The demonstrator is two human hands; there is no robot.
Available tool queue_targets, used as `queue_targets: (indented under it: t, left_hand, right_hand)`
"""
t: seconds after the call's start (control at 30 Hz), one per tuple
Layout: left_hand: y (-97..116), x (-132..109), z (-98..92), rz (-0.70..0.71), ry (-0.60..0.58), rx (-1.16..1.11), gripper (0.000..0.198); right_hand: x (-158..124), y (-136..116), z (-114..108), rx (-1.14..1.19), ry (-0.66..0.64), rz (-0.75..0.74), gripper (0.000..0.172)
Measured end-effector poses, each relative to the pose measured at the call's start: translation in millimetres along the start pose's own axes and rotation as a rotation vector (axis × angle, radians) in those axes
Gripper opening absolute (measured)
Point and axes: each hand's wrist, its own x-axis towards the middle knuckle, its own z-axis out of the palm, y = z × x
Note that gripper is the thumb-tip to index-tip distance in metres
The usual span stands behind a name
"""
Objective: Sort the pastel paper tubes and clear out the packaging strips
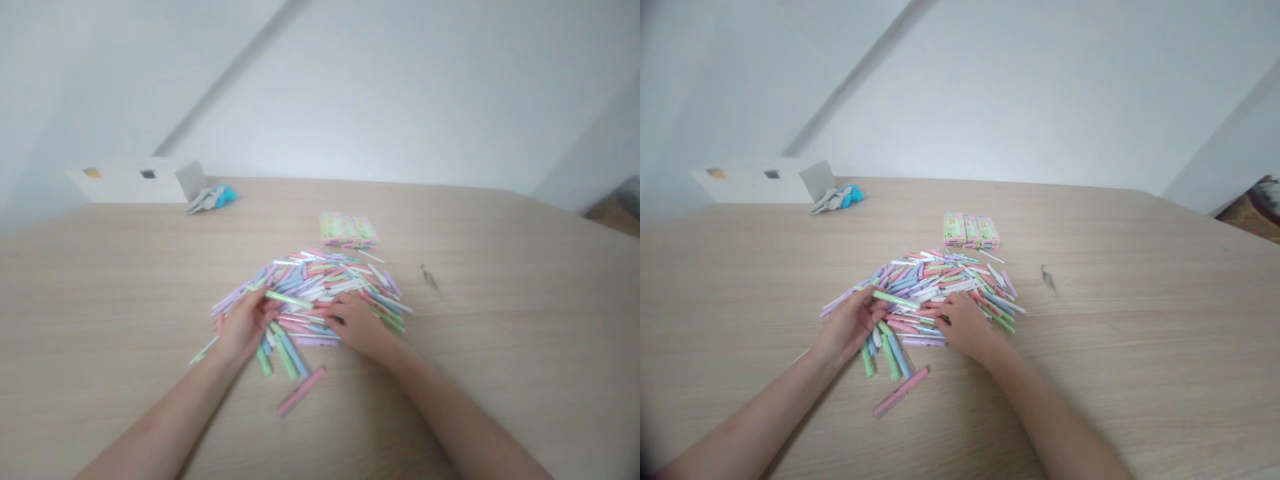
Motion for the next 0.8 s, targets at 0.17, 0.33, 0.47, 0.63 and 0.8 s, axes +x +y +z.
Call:
queue_targets:
  t: [0.17, 0.33, 0.47, 0.63, 0.8]
  left_hand:
    - [0.2, 0.7, -2.3, 0.011, 0.005, 0.012, 0.016]
    - [0.2, 0.8, -2.2, 0.012, 0.027, 0.02, 0.017]
    - [0.0, 0.9, -3.0, 0.001, 0.046, 0.025, 0.018]
    - [-1.4, 3.5, -5.6, 0.006, 0.044, 0.049, 0.02]
    - [-1.6, 4.0, -2.4, -0.002, 0.064, 0.045, 0.019]
  right_hand:
    - [-0.6, 0.0, -0.8, 0.017, 0.069, -0.027, 0.016]
    - [8.2, 38.9, -27.3, -0.153, 0.302, 0.235, 0.022]
    - [4.9, 101.3, -56.4, -0.294, 0.369, 0.45, 0.037]
    - [-38.3, 166.8, -79.4, -0.437, 0.401, 0.769, 0.05]
    - [-102.9, 192.4, -81.7, -0.486, 0.357, 0.979, 0.055]
